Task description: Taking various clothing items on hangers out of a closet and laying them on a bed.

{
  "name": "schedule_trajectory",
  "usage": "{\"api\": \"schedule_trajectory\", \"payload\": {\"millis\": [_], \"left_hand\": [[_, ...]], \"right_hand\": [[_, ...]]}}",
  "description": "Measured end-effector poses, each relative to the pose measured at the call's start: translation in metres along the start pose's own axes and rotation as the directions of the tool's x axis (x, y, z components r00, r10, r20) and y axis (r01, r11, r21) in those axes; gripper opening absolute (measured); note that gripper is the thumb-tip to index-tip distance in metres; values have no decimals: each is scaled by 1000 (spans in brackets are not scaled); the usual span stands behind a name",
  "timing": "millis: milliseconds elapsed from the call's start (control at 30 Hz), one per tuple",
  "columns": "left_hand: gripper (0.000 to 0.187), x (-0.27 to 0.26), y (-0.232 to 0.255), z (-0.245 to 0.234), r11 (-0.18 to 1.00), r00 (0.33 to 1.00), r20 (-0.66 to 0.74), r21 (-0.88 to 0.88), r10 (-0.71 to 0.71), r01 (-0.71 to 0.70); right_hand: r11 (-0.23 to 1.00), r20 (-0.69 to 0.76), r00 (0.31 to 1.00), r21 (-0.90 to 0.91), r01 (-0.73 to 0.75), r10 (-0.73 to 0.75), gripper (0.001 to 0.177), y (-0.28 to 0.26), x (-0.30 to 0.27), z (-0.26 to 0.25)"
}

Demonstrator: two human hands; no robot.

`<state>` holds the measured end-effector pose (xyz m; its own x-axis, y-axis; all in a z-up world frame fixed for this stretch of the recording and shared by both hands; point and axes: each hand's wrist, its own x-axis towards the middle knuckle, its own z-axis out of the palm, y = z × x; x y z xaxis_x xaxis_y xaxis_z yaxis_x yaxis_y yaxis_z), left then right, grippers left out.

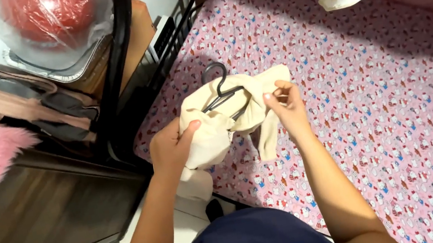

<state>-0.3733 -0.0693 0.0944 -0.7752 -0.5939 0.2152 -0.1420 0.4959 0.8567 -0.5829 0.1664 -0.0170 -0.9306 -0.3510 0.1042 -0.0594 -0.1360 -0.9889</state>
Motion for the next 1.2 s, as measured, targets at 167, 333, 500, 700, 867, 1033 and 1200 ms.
{"api": "schedule_trajectory", "payload": {"millis": [167, 333, 500, 700, 867, 1033, 1200], "left_hand": [[33, -5, 17, -8, 998, 999, 7, 31, -50, 50], [29, -8, 14, -12, 974, 975, -72, 98, 211, -203], [26, -8, 13, -5, 918, 914, -129, 156, 386, -365], [20, 4, 37, 8, 920, 924, -125, 208, 361, -331], [23, 11, 34, -9, 970, 969, -88, 88, 233, -225], [27, 25, 28, -19, 966, 968, -39, 86, 247, -243], [39, 50, 31, -12, 894, 933, 60, 272, 354, -356]], "right_hand": [[986, 149, 981, -136, -101, 121, 40, -39, -14, 19], [902, 306, 897, 192, -388, 321, 38, -62, -13, 16], [905, -147, 989, -418, -81, 20, 20, -84, -1, 6], [514, 516, 799, -616, 597, -310, 22, -139, -50, 70], [559, 529, 708, -443, 701, -469, 15, -163, -27, 30], [61, 622, 513, -600, 798, -591, 35, -210, 2, 23], [328, 696, 663, -580, 745, -276, 26, -199, 18, 32]]}}
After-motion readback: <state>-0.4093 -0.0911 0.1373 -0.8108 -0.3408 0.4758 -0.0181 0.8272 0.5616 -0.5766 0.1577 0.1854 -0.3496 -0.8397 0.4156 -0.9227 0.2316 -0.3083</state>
